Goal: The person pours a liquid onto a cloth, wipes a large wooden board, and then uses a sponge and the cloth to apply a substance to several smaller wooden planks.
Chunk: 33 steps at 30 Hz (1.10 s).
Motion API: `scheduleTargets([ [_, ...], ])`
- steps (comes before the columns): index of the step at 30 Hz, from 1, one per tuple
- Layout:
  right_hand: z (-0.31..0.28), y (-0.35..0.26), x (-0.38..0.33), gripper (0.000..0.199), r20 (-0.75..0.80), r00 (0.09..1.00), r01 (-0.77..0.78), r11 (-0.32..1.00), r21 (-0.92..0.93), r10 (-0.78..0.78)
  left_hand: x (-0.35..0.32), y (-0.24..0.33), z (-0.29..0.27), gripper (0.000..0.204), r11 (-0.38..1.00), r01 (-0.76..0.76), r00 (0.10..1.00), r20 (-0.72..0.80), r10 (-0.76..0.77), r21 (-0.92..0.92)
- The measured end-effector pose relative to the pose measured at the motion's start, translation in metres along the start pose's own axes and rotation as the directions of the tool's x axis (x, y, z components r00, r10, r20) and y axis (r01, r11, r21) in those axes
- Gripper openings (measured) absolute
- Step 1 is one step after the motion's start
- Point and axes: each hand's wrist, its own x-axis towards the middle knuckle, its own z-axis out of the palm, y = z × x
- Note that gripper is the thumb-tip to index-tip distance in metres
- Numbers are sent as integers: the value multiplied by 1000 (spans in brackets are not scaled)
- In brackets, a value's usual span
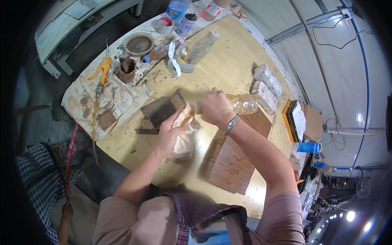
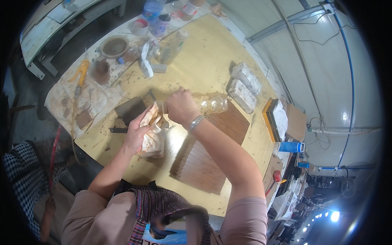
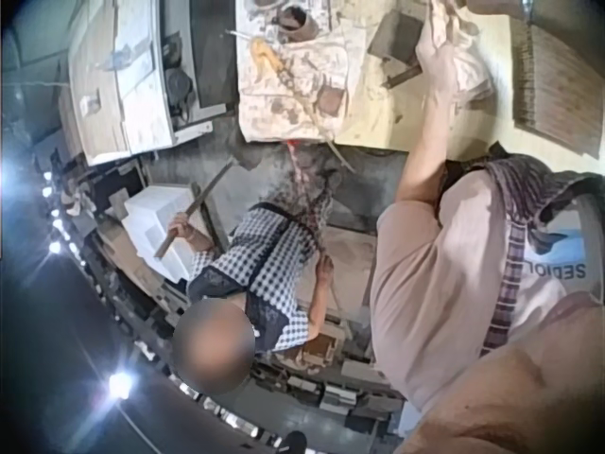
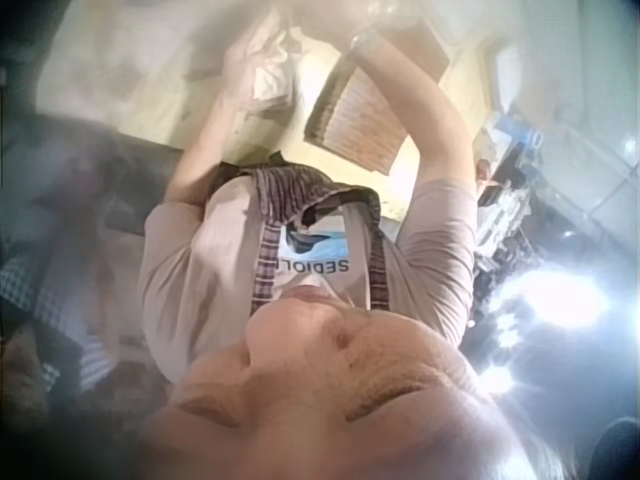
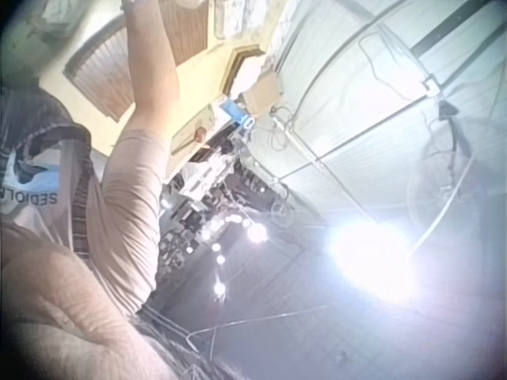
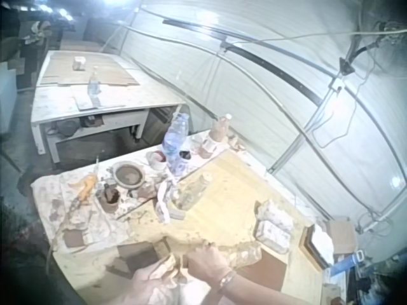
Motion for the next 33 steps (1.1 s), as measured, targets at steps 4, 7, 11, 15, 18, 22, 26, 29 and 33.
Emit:
scheduleTargets([
  [4,2,-1,1,14,-7,1000,-3,997,81,4,1,-2,1,68,999,5,1000,4,-5,36],
  [7,1,-1,3,13,12,1000,-6,991,131,4,3,-3,0,68,997,-1,1000,8,0,81],
  [11,4,3,3,14,9,1000,19,983,185,-21,4,-1,3,67,996,-25,1000,17,24,91],
  [15,17,14,1,15,-245,969,33,954,296,42,2,3,8,65,1000,-8,1000,23,8,-1],
  [18,32,30,3,15,-380,869,19,744,667,318,0,4,10,64,1000,-13,1000,26,13,-10],
  [22,54,52,2,18,-88,738,159,-45,986,669,-5,-1,10,63,995,-11,999,46,6,103],
  [26,76,66,-6,29,-57,666,315,-211,925,744,-9,-10,15,62,965,0,999,52,-14,263],
  [29,96,86,-25,65,-247,795,375,-129,918,554,-6,-16,24,61,936,24,992,105,-65,351],
  [33,141,105,-91,72,-227,685,109,210,971,692,0,-28,40,62,830,-24,980,177,-91,558],
])
